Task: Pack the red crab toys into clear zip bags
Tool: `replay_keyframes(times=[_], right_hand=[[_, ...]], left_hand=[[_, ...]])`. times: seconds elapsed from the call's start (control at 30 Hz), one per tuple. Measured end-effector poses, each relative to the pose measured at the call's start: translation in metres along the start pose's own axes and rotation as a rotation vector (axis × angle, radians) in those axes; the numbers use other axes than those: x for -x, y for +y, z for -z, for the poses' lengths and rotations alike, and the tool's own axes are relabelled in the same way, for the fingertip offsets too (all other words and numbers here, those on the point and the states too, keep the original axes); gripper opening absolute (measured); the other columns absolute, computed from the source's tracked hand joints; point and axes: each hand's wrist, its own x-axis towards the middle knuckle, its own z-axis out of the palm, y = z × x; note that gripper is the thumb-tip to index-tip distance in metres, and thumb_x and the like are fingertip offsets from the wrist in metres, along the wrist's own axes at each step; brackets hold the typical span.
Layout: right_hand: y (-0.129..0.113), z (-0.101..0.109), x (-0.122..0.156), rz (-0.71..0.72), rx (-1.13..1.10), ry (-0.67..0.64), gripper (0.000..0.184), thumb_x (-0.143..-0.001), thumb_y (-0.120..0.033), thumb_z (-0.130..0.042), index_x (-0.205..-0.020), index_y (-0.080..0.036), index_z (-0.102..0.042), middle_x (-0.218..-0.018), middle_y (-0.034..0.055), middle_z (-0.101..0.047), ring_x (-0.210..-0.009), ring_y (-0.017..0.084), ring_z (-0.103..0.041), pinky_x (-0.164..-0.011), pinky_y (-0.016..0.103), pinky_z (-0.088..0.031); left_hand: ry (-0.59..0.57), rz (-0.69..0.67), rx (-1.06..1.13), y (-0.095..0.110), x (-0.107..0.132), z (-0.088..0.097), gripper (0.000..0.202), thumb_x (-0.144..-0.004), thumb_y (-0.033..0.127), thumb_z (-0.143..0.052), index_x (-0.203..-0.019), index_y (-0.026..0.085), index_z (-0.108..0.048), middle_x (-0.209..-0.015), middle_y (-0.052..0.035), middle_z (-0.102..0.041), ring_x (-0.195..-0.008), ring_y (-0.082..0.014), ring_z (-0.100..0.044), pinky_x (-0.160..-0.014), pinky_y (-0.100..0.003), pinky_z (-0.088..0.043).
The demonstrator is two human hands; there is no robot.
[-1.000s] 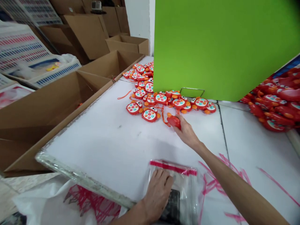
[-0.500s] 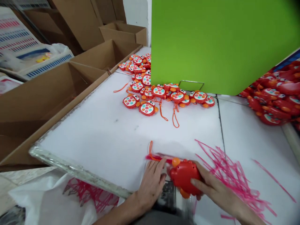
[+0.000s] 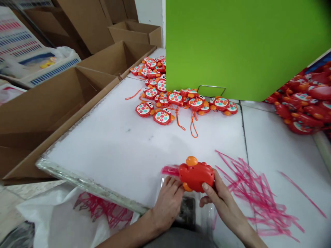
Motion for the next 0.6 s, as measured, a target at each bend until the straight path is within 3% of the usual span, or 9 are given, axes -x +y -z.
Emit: replay_keyframes(times=[0.13, 0.23, 0.33, 0.4, 0.5, 0.6], right_hand=[[0.001, -0.011, -0.004, 0.124, 0.374, 0.008, 0.045, -0.091, -0.038, -0.035, -0.132, -0.027, -0.021, -0.086, 0.0020, -0.057, -0.057, 0.013, -0.054, -0.060, 0.028, -0.049], [0.005, -0.009, -0.003, 0.149, 0.563, -0.018, 0.045, -0.091, -0.035, -0.032, -0.134, -0.024, -0.023, -0.081, 0.0032, -0.060, -0.061, 0.016, -0.056, -0.062, 0.029, -0.048], [0.012, -0.002, 0.000, 0.175, 0.657, 0.005, 0.048, -0.092, -0.036, -0.031, -0.136, -0.019, -0.025, -0.074, 0.0043, -0.061, -0.061, 0.017, -0.058, -0.061, 0.029, -0.048], [0.017, 0.002, 0.002, 0.183, 0.673, 0.032, 0.049, -0.092, -0.037, -0.030, -0.136, -0.015, -0.025, -0.073, 0.0051, -0.063, -0.059, 0.017, -0.058, -0.060, 0.028, -0.048], [0.020, 0.005, 0.005, 0.202, 0.703, 0.064, 0.051, -0.092, -0.040, -0.030, -0.136, -0.014, -0.026, -0.076, 0.0066, -0.065, -0.059, 0.017, -0.059, -0.060, 0.028, -0.049], [0.020, 0.004, 0.005, 0.248, 0.714, 0.061, 0.050, -0.092, -0.038, -0.030, -0.136, -0.015, -0.026, -0.087, 0.0094, -0.067, -0.067, 0.017, -0.063, -0.064, 0.028, -0.051]], left_hand=[[0.045, -0.062, -0.033, 0.004, 0.005, -0.002, 0.023, -0.087, 0.010, -0.038, -0.094, 0.015, -0.059, -0.089, -0.0062, -0.063, -0.088, -0.0208, -0.052, -0.090, -0.042, -0.035], [0.051, -0.092, -0.015, 0.010, 0.003, -0.001, 0.022, -0.088, 0.012, -0.037, -0.090, 0.015, -0.059, -0.089, -0.0064, -0.063, -0.088, -0.0199, -0.052, -0.090, -0.041, -0.035], [0.060, -0.069, 0.021, 0.012, 0.000, 0.012, 0.021, -0.088, 0.015, -0.041, -0.076, 0.016, -0.059, -0.075, -0.0037, -0.061, -0.074, -0.0168, -0.051, -0.081, -0.036, -0.039], [0.106, -0.030, 0.079, 0.007, -0.001, 0.028, 0.017, -0.086, 0.017, -0.046, -0.077, 0.016, -0.060, -0.078, -0.0040, -0.062, -0.077, -0.0171, -0.051, -0.078, -0.035, -0.040], [0.184, 0.145, 0.221, -0.005, -0.003, 0.053, 0.013, -0.086, 0.017, -0.048, -0.088, 0.016, -0.061, -0.088, -0.0059, -0.063, -0.084, -0.0176, -0.053, -0.077, -0.031, -0.042], [0.098, 0.474, 0.409, -0.015, -0.009, 0.065, 0.017, -0.087, 0.023, -0.046, -0.095, 0.017, -0.060, -0.085, -0.0043, -0.064, -0.077, -0.0156, -0.056, -0.068, -0.025, -0.043]])
